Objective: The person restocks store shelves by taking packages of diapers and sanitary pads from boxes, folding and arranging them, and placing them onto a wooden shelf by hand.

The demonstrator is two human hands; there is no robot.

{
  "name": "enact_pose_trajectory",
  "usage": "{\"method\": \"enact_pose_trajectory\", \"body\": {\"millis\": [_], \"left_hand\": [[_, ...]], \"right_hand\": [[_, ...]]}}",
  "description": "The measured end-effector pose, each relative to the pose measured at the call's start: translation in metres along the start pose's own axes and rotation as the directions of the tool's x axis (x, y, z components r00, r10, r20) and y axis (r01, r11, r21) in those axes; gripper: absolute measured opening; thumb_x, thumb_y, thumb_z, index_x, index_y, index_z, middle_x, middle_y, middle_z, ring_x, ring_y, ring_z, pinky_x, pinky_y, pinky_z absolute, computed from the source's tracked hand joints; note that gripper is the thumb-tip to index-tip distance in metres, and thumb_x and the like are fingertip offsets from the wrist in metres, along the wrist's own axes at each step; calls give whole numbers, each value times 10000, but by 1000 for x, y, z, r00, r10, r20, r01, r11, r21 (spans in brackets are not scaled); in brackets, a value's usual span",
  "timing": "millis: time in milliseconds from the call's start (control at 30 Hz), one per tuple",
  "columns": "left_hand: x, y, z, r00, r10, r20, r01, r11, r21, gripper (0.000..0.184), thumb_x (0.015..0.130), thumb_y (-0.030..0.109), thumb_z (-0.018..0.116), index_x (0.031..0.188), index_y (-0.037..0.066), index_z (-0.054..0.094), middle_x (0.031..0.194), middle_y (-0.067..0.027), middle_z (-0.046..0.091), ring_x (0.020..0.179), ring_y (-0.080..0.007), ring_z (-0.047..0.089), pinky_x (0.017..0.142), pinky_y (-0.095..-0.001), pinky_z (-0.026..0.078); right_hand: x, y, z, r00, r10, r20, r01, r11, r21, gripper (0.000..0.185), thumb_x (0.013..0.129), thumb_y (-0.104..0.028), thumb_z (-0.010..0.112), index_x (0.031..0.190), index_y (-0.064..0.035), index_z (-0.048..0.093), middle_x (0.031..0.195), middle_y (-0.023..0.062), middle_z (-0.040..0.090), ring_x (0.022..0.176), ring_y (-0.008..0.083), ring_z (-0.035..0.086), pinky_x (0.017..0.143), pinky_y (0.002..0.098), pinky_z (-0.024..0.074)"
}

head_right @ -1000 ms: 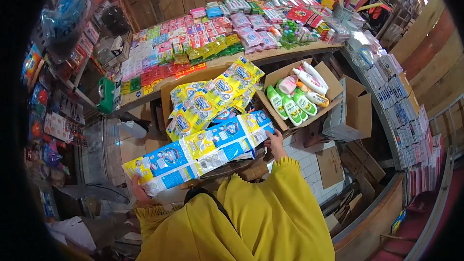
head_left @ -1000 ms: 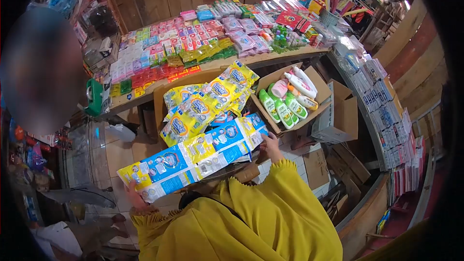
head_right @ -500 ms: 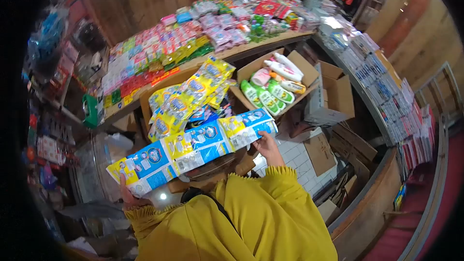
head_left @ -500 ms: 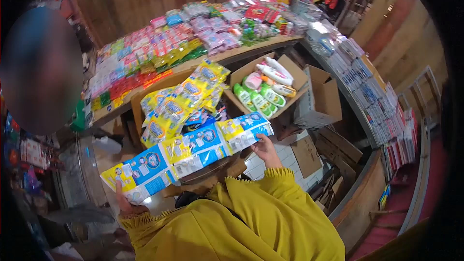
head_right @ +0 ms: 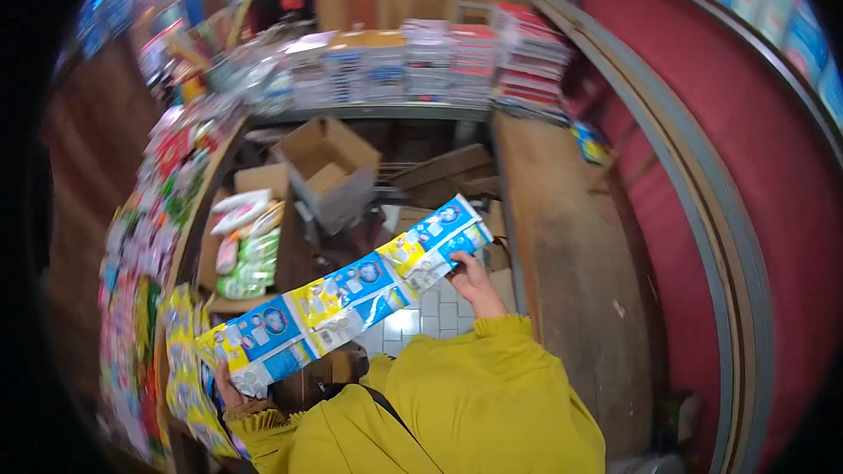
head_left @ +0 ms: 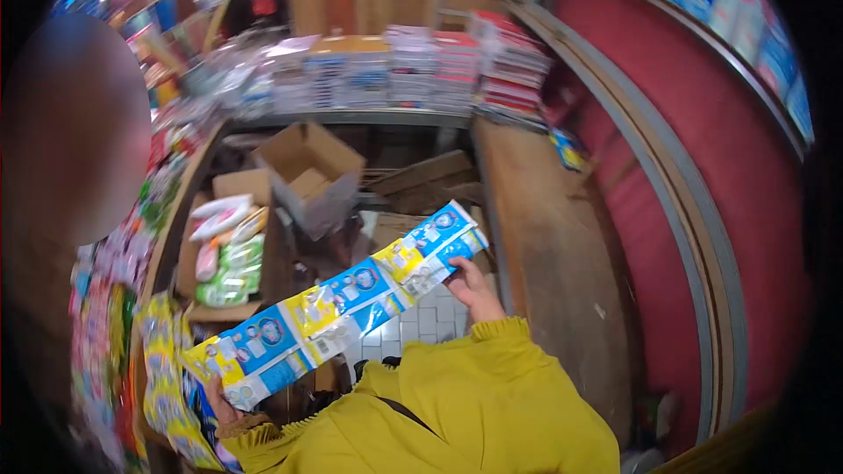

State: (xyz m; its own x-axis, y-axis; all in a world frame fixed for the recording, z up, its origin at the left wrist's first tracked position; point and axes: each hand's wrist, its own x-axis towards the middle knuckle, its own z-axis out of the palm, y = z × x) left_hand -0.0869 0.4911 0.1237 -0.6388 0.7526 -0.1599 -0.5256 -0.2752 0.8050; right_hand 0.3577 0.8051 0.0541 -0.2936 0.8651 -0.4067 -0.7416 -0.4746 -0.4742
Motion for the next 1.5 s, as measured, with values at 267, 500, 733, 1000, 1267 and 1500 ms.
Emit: {"method": "enact_pose_trajectory", "body": {"millis": [267,500,733,1000,1267,1500], "left_hand": [[106,-133,254,850,-441,288,415,898,148,451,834,215,579,1215,-4,480,1091,-112,607,937,-225,624,818,-353,508],[176,-227,434,656,-582,480,523,809,267,509,814,260,590,1238,5,471,1124,-142,612,969,-262,627,845,-392,520],[243,-314,571,579,-604,548,513,792,331,498,801,84,564,1270,-2,419,1141,-155,585,944,-261,630,816,-373,529],[319,-461,684,290,-582,760,431,789,439,556,812,46,524,1337,-15,352,1202,-151,551,1069,-251,571,909,-339,458],[300,-625,732,197,-668,717,421,719,554,443,789,-10,615,1207,0,467,1076,-115,603,929,-204,611,809,-312,496],[306,-646,740,196,-712,674,410,684,603,412,812,4,597,1200,5,460,1093,-129,595,933,-212,614,793,-321,512]], "right_hand": [[-111,-212,-84,885,-385,-261,406,913,29,442,720,-7,611,1149,-54,518,1125,85,576,1063,257,538,942,416,428],[-157,-277,-121,669,-570,-477,686,720,103,486,718,-21,599,1190,-40,482,1180,97,549,1108,273,511,971,416,407],[-89,-311,-139,494,-637,-592,823,562,83,529,720,-52,586,1234,-34,458,1216,108,538,1155,289,492,1000,428,376],[-17,-319,-226,255,-624,-739,930,367,11,416,772,-33,591,1179,-48,508,1132,85,577,1048,263,554,894,401,459],[47,-308,-202,-196,-954,-225,80,213,-974,284,769,-14,638,1046,-15,579,941,73,598,848,187,574,748,323,459],[126,-304,-152,547,-820,-171,-527,-179,-831,461,769,-298,671,1191,-138,573,1108,124,548,1077,328,492,902,453,399]]}}
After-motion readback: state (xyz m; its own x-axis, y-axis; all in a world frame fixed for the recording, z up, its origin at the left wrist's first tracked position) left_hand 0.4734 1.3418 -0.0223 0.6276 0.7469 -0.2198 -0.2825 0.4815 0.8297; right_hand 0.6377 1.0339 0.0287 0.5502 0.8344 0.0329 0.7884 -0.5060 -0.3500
